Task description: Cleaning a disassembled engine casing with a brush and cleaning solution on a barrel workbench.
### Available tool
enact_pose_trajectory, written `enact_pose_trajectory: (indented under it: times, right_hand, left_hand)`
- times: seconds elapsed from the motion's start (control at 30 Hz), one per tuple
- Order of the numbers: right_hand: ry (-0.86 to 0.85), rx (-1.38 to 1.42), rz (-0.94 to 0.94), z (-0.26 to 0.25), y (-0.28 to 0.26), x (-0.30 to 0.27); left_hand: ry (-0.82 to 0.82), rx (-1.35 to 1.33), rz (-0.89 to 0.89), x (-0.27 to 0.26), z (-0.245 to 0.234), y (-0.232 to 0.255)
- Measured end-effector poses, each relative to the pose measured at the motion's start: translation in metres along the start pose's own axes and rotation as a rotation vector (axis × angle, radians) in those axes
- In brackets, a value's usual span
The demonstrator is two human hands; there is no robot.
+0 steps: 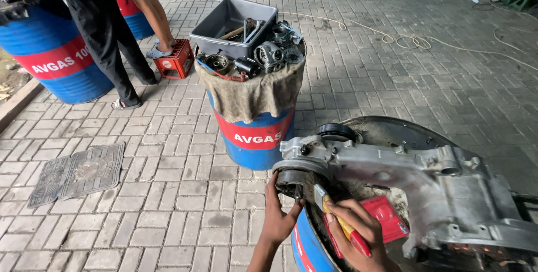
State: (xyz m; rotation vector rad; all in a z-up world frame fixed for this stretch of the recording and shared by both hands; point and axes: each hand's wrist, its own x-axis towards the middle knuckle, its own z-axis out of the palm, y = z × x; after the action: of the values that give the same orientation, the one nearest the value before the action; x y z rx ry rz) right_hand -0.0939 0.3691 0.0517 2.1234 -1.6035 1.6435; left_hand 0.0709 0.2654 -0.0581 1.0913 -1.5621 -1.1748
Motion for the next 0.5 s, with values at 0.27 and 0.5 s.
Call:
enact_pose_trajectory:
  times: [0.27,0.5]
  right_hand:
    - [-0.011,-0.324,-0.068,-0.003,0.014,-0.004]
    - [-0.065,-0.316,-0.233,0.005,0.060,-0.019]
  left_hand:
    - [0.210,-0.036,0.175,0.006,0.014,-0.016]
    - [0.303,-0.218,0.457,0.033,0.034,-0.054]
